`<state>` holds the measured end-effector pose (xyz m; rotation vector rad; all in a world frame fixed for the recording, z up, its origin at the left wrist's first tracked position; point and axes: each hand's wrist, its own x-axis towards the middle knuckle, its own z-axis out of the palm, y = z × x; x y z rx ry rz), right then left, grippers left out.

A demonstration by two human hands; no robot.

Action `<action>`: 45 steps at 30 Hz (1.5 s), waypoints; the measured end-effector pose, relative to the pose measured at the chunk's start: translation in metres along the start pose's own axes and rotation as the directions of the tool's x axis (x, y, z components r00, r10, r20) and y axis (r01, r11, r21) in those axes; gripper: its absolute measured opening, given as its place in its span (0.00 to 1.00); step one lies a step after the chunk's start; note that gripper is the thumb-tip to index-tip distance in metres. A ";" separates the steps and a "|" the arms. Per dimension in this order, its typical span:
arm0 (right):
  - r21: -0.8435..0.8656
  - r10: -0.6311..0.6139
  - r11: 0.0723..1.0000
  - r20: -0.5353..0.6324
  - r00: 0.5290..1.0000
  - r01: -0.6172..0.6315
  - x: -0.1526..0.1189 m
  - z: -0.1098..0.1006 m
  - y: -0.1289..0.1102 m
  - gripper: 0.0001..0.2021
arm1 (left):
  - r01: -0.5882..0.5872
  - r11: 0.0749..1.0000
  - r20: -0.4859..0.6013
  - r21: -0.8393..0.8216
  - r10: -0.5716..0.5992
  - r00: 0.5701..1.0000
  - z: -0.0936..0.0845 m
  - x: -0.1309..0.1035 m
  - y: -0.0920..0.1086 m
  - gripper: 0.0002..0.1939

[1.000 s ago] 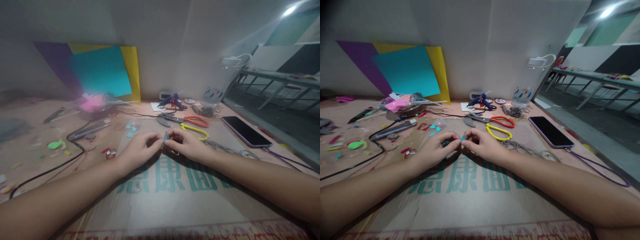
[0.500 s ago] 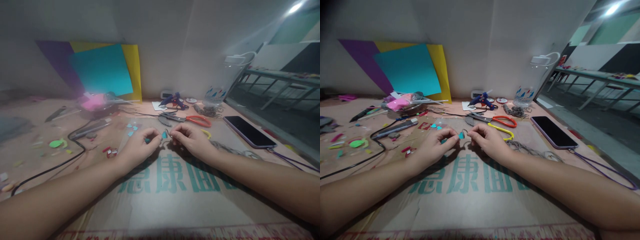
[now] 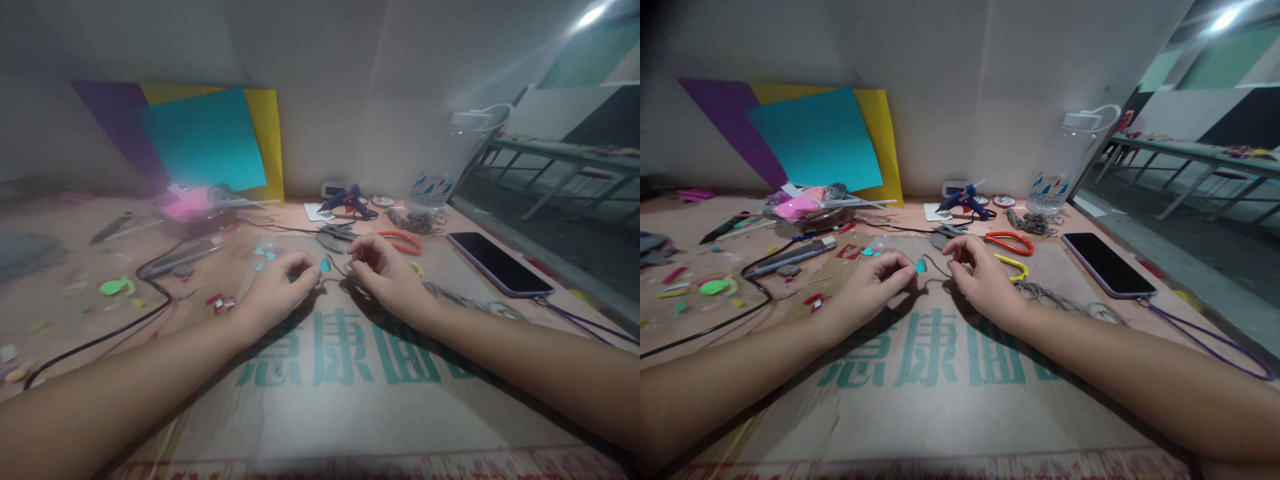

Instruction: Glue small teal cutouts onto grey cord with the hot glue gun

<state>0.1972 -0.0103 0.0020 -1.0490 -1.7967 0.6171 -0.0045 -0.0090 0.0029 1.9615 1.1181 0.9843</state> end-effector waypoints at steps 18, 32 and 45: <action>0.020 -0.007 1.000 0.001 1.000 0.007 -0.001 0.000 0.001 0.08 | 0.033 0.999 0.000 0.002 -0.033 0.999 -0.001 0.001 0.000 0.11; -0.067 0.138 0.990 0.253 0.958 -0.125 -0.002 -0.001 -0.018 0.13 | -0.105 0.983 0.004 0.154 0.105 0.994 -0.002 -0.002 0.007 0.12; -0.034 0.151 0.989 0.209 0.966 -0.147 -0.003 0.001 -0.018 0.09 | -0.165 0.953 0.061 0.255 0.155 0.986 -0.001 -0.006 0.008 0.11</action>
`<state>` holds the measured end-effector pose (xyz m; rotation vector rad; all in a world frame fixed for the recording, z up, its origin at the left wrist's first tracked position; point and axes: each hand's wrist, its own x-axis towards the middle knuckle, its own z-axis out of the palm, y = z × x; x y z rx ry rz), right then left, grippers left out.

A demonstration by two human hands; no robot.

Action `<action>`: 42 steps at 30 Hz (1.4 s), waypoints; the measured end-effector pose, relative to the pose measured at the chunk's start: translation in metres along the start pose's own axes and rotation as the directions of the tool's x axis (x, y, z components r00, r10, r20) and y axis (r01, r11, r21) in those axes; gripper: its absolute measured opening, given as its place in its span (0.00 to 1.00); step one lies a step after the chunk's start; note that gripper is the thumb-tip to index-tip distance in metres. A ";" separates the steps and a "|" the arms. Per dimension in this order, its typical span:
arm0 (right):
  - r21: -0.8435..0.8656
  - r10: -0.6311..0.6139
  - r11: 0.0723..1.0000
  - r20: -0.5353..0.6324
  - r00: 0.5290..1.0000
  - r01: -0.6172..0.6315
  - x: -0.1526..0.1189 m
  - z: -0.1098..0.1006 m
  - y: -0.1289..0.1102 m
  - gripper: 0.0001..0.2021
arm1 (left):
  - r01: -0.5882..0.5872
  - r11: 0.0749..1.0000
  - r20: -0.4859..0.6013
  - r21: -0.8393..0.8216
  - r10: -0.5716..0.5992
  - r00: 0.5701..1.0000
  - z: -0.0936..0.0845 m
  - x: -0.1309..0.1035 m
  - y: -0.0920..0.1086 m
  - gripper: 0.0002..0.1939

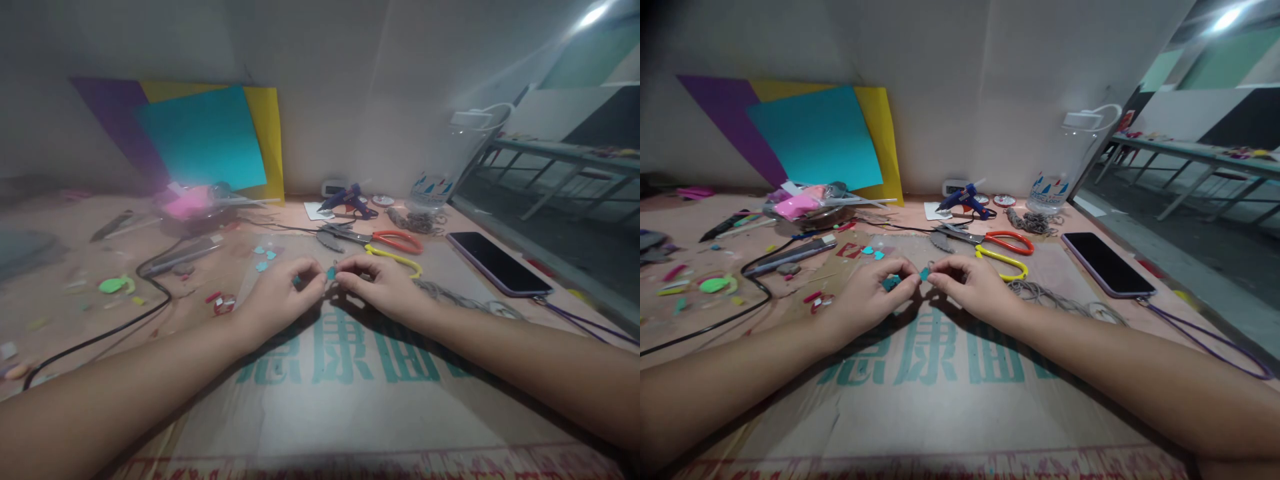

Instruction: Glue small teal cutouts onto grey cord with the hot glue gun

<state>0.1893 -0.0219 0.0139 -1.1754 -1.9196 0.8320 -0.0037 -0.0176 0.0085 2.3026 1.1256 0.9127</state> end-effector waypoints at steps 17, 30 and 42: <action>0.078 -0.028 0.997 0.024 0.999 0.027 -0.003 -0.001 0.002 0.14 | 0.054 0.989 0.039 -0.140 -0.049 0.998 0.000 0.002 0.000 0.12; -0.030 -0.114 0.993 -0.160 0.981 0.110 -0.001 -0.002 0.000 0.04 | 0.098 0.987 0.017 -0.130 -0.097 0.995 0.000 0.003 -0.001 0.12; -0.269 -0.487 0.850 -0.077 0.870 0.452 -0.003 -0.003 0.003 0.03 | 0.163 0.960 0.105 -0.228 -0.142 0.984 0.002 0.004 -0.004 0.10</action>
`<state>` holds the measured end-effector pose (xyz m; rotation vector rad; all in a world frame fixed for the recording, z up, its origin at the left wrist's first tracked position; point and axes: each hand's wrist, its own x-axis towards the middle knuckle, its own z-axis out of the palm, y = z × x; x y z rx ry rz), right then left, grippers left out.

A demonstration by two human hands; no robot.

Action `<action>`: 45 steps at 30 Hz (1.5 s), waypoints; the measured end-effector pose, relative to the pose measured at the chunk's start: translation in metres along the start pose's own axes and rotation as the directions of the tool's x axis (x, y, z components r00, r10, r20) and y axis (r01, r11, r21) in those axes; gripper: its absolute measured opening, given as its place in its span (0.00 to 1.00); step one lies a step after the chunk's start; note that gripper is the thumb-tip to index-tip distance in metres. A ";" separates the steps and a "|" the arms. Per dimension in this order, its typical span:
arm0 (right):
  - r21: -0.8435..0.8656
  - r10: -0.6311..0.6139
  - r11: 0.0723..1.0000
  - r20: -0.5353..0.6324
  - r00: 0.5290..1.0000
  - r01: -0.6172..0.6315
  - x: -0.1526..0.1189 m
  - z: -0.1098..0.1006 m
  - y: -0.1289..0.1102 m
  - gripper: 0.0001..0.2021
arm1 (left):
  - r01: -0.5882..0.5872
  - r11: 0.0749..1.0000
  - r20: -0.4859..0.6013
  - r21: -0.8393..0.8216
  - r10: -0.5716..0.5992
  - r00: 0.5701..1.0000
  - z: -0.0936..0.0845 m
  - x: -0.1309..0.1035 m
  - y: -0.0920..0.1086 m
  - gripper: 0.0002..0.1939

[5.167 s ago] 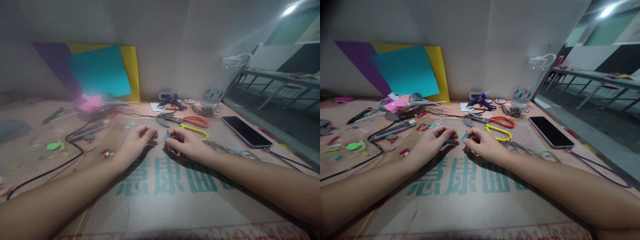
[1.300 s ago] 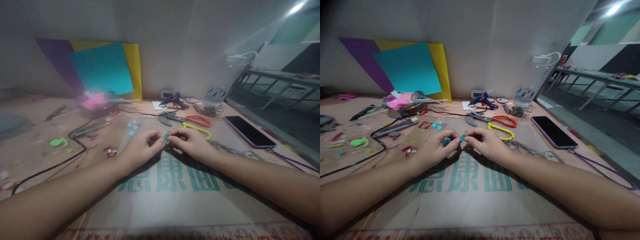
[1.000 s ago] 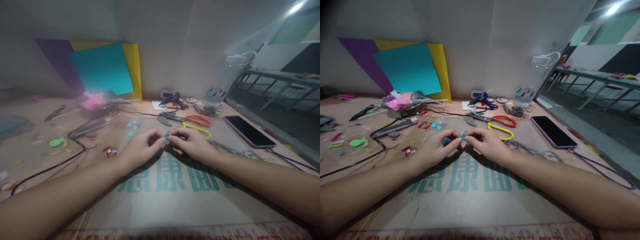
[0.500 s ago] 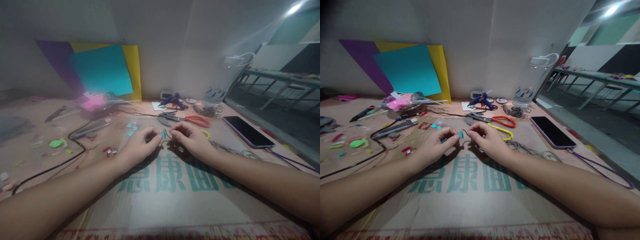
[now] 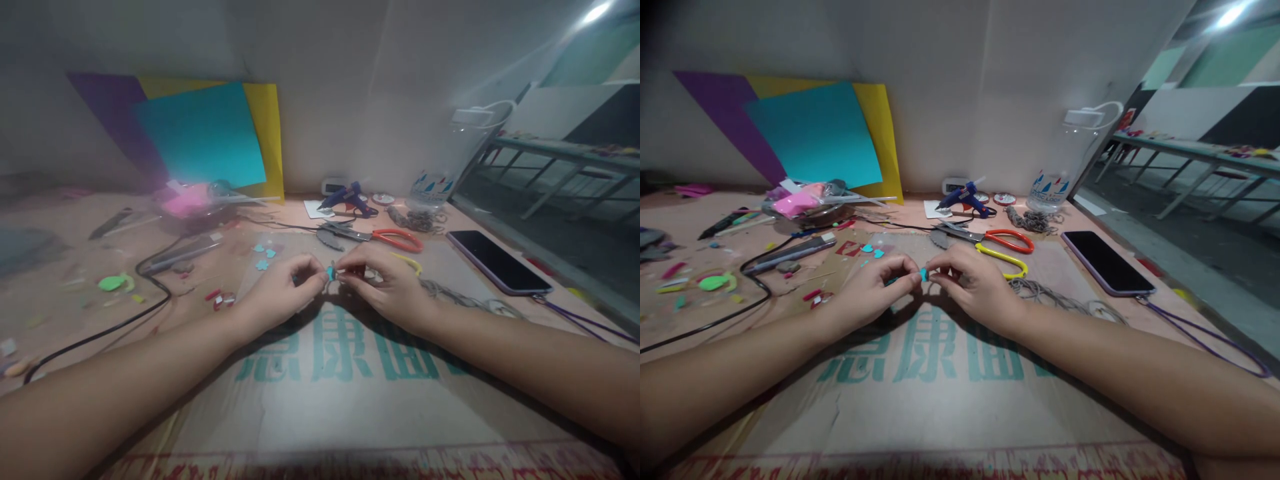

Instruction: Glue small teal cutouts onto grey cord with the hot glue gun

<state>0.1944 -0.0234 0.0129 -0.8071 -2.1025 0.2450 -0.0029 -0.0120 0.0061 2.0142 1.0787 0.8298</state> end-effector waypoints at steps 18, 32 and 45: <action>-0.017 0.087 0.996 0.051 0.995 -0.086 -0.001 0.002 0.004 0.04 | 0.030 0.997 0.038 -0.077 -0.028 0.999 0.001 0.001 -0.003 0.08; 0.001 0.157 0.988 0.097 0.983 -0.157 0.001 -0.001 0.001 0.06 | 0.010 1.000 0.030 0.005 -0.010 0.999 0.000 0.000 0.001 0.10; -0.003 0.151 0.989 0.097 0.984 -0.151 0.000 0.003 0.002 0.05 | 0.009 1.000 0.042 0.004 -0.009 0.999 0.000 -0.001 0.000 0.09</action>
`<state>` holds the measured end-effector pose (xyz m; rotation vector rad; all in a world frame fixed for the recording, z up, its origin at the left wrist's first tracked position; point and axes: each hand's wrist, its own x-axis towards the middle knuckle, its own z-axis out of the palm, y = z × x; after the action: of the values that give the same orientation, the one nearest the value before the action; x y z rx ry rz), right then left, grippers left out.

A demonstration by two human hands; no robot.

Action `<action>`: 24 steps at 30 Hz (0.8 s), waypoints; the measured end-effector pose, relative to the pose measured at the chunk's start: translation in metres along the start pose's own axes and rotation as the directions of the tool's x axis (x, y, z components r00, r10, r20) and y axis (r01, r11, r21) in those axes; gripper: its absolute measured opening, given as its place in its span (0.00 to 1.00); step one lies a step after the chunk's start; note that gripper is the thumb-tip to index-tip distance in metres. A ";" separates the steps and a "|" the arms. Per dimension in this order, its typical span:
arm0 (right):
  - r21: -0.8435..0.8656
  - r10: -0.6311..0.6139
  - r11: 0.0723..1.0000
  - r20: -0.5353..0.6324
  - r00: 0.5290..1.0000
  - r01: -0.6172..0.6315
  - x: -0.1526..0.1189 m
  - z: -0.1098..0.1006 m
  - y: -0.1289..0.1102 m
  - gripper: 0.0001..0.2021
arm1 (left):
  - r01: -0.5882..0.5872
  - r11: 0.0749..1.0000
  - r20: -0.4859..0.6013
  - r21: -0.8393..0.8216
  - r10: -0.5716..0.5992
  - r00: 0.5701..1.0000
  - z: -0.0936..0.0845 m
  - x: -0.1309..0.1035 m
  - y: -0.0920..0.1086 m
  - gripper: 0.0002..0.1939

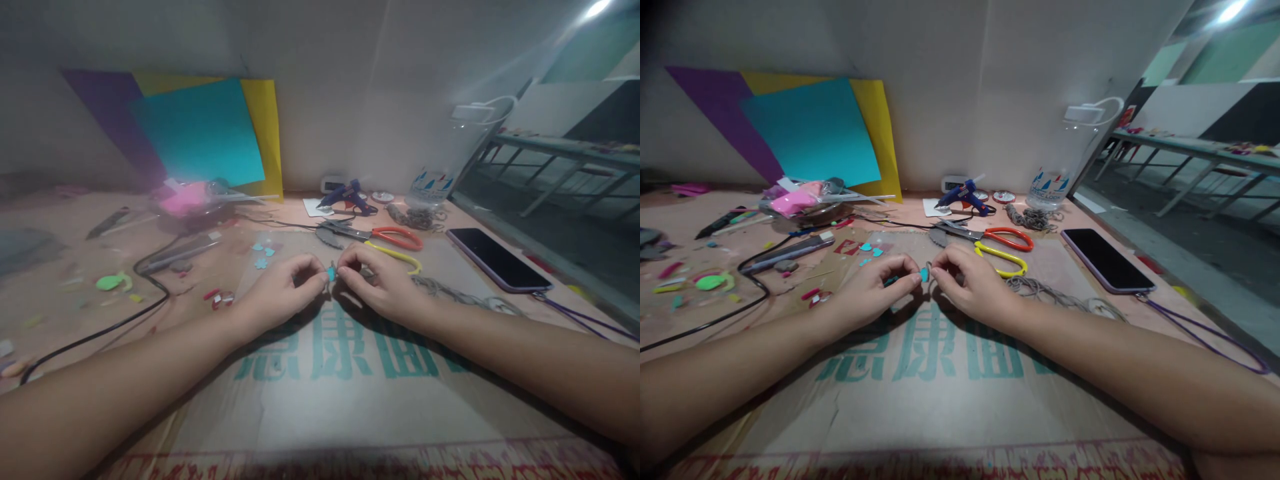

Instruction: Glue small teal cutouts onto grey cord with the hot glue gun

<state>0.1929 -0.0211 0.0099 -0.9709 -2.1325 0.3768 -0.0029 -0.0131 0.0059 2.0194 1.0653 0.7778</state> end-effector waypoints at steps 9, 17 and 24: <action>0.094 0.236 0.968 -0.017 0.972 -0.234 0.003 -0.001 0.002 0.05 | 0.010 0.997 -0.043 -0.075 -0.014 0.999 0.001 0.003 -0.003 0.11; 0.375 0.327 0.903 -0.275 0.904 -0.212 0.008 -0.007 0.007 0.13 | 0.038 0.990 -0.035 -0.133 -0.043 0.998 0.001 0.002 -0.006 0.12; 0.672 0.474 0.732 -0.383 0.793 -0.113 0.033 -0.045 0.022 0.15 | 0.071 0.978 -0.021 -0.195 -0.077 0.997 0.003 0.002 -0.006 0.10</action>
<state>0.2230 0.0161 0.0455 -0.8881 -1.1892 0.8137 -0.0025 -0.0092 -0.0003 1.7995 1.0324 0.8395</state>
